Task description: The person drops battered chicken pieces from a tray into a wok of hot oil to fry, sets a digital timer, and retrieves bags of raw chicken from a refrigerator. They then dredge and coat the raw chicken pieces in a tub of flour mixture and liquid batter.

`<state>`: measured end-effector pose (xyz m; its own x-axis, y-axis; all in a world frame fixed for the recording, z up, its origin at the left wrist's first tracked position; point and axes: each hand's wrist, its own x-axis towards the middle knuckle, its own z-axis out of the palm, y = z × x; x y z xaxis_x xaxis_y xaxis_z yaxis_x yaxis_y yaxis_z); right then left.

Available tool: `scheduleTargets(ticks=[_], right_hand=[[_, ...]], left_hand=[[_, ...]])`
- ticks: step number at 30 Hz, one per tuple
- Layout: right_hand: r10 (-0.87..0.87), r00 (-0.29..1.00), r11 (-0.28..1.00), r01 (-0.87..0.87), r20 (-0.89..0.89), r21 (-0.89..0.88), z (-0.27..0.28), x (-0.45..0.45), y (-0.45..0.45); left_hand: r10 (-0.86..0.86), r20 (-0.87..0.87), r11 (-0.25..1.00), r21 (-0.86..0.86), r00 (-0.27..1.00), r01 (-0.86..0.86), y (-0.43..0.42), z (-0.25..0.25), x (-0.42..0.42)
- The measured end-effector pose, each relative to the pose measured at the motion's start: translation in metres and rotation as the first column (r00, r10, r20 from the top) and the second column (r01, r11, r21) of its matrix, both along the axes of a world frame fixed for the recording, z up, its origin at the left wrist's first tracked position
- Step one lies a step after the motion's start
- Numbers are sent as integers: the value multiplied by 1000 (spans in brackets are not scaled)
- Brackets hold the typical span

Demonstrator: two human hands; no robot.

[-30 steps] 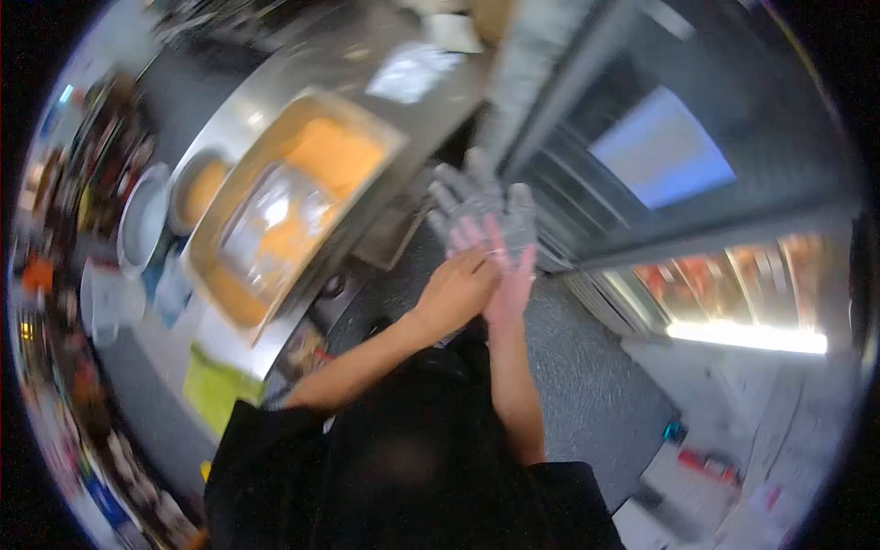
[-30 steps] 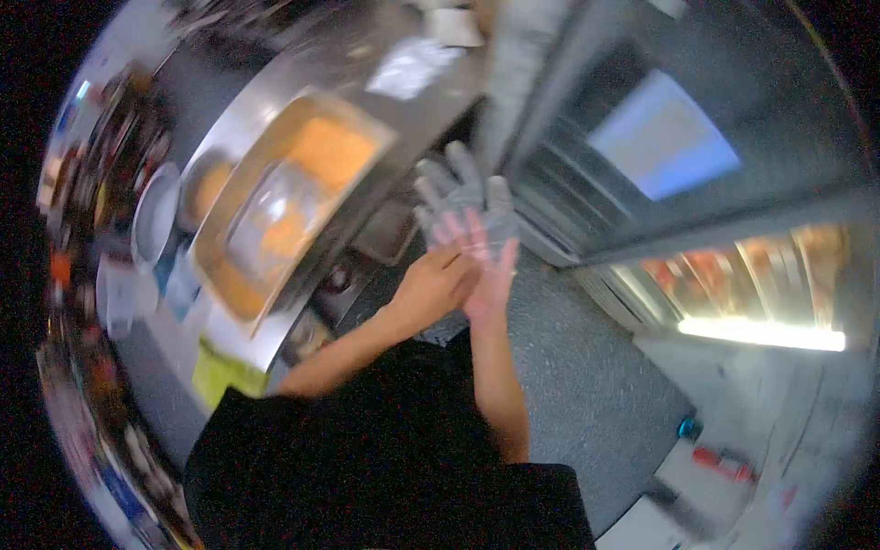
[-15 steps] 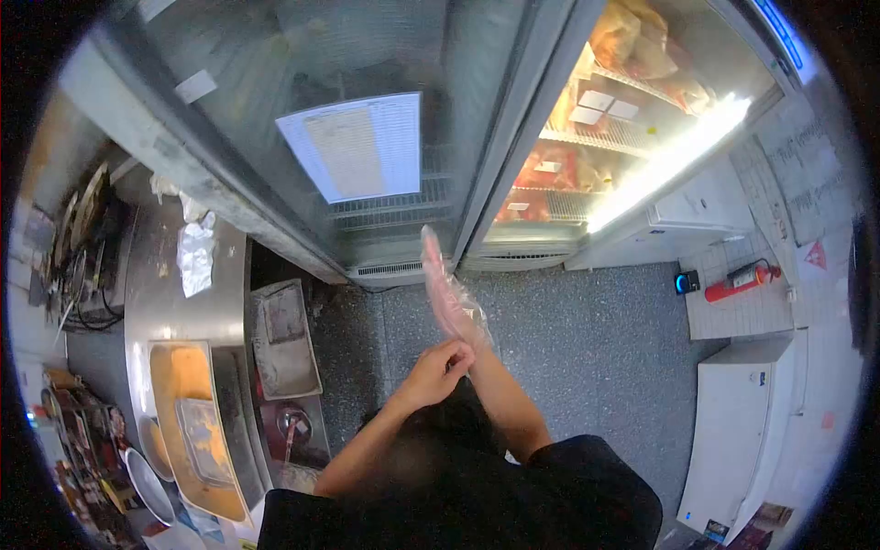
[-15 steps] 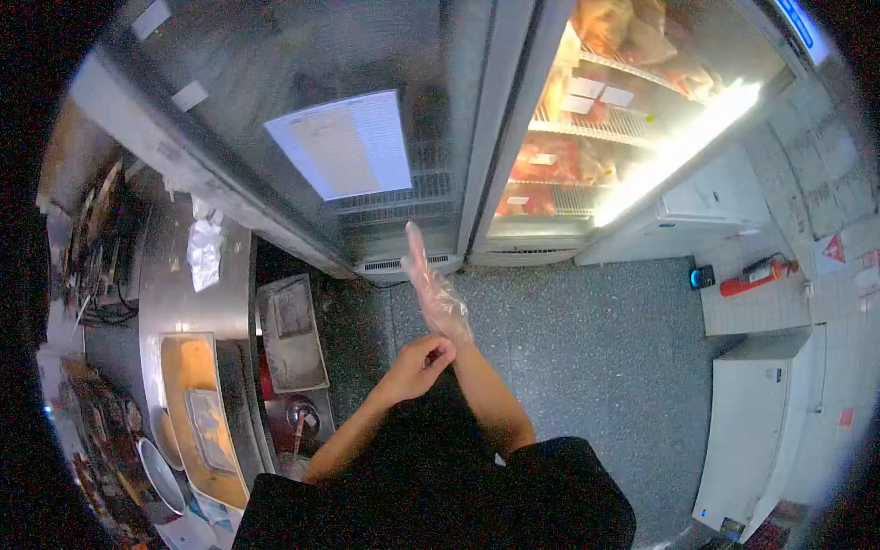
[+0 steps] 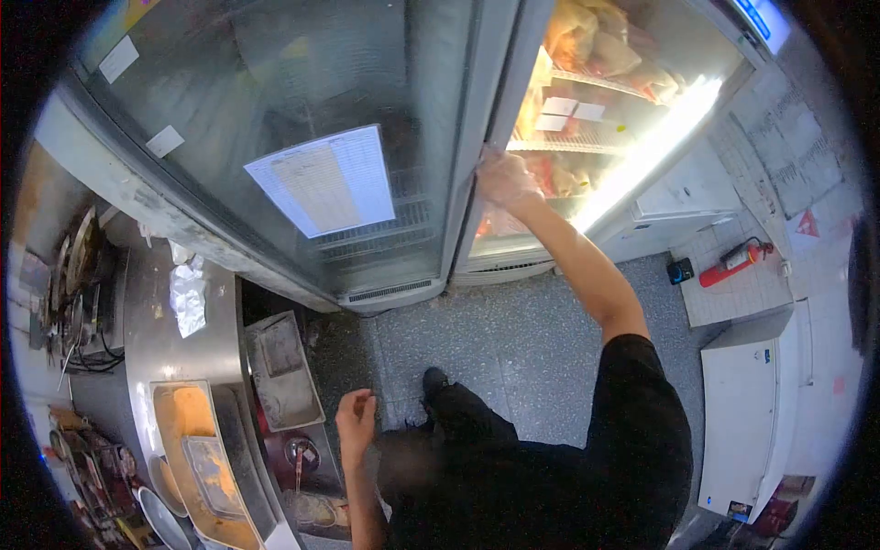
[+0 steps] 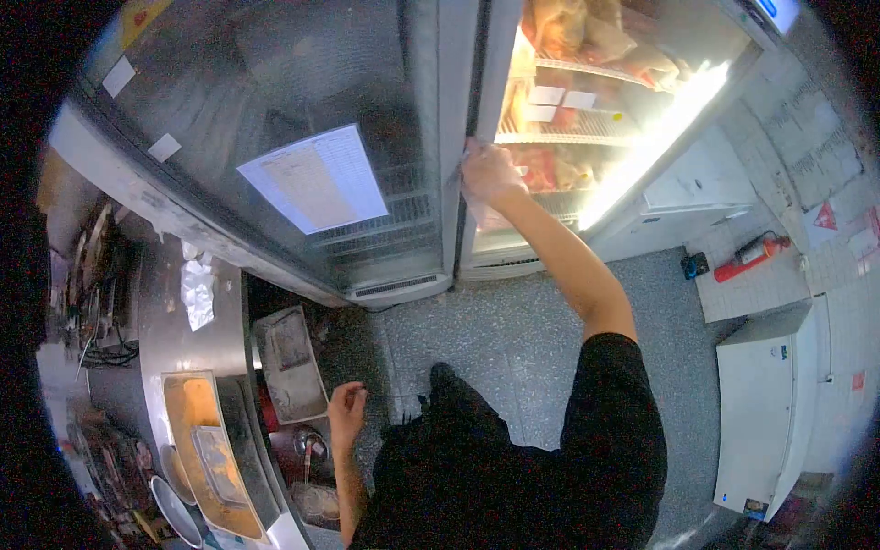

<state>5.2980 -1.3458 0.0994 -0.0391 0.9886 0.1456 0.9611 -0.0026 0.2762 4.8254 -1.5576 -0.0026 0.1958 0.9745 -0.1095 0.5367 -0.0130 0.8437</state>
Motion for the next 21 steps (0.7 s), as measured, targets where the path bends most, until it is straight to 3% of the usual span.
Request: scheduleTargets(ticks=[3, 5, 7, 9, 10, 11, 13, 14, 16, 18, 20, 21], right_hand=[[-83, 996, 993, 86, 37, -82, 27, -22, -12], [-290, 940, 952, 264, -181, -155, 26, -25, -4], [-144, 988, 954, 154, 58, -256, 33, -33, -17], [-151, 960, 988, 146, -236, -40, -19, -24, -17], [-107, 944, 994, 113, -311, 2, -27, -27, -36], [-56, 923, 996, 79, -382, 44, -35, -29, -55], [13, 959, 984, -62, -284, -164, 14, -64, -132], [25, 982, 933, -91, -189, -349, 37, -83, -166], [9, 985, 965, -54, -174, -255, 5, -80, -229], [-103, 960, 976, 47, -259, -215, -30, -65, -280], [-431, 856, 881, 330, -286, -340, -40, -61, -321], [-443, 832, 885, 345, -334, -314, -47, -54, -340]], left_hand=[[4, -72, 998, 57, 997, 0, -13, 1, -11], [-54, -165, 995, 77, 985, 68, -22, -2, -22], [-77, -217, 987, 120, 973, 105, -42, -6, -33], [-71, -271, 987, 123, 960, 108, -67, -19, -49], [-50, -149, 995, 73, 988, 61, -82, -32, -59], [-43, -202, 997, 59, 978, 56, -97, -37, -71], [-26, -287, 999, 31, 958, 36, -130, -52, -82], [10, -310, 999, -28, 951, -20, -147, -64, -89], [67, -366, 981, -145, 928, -128, -183, -93, -105], [-38, -365, 963, -260, 930, -63, -205, -119, -118], [-132, -370, 942, -337, 919, 0, -213, -133, -123], [-173, -380, 935, -354, 909, 30, -213, -137, -122]])
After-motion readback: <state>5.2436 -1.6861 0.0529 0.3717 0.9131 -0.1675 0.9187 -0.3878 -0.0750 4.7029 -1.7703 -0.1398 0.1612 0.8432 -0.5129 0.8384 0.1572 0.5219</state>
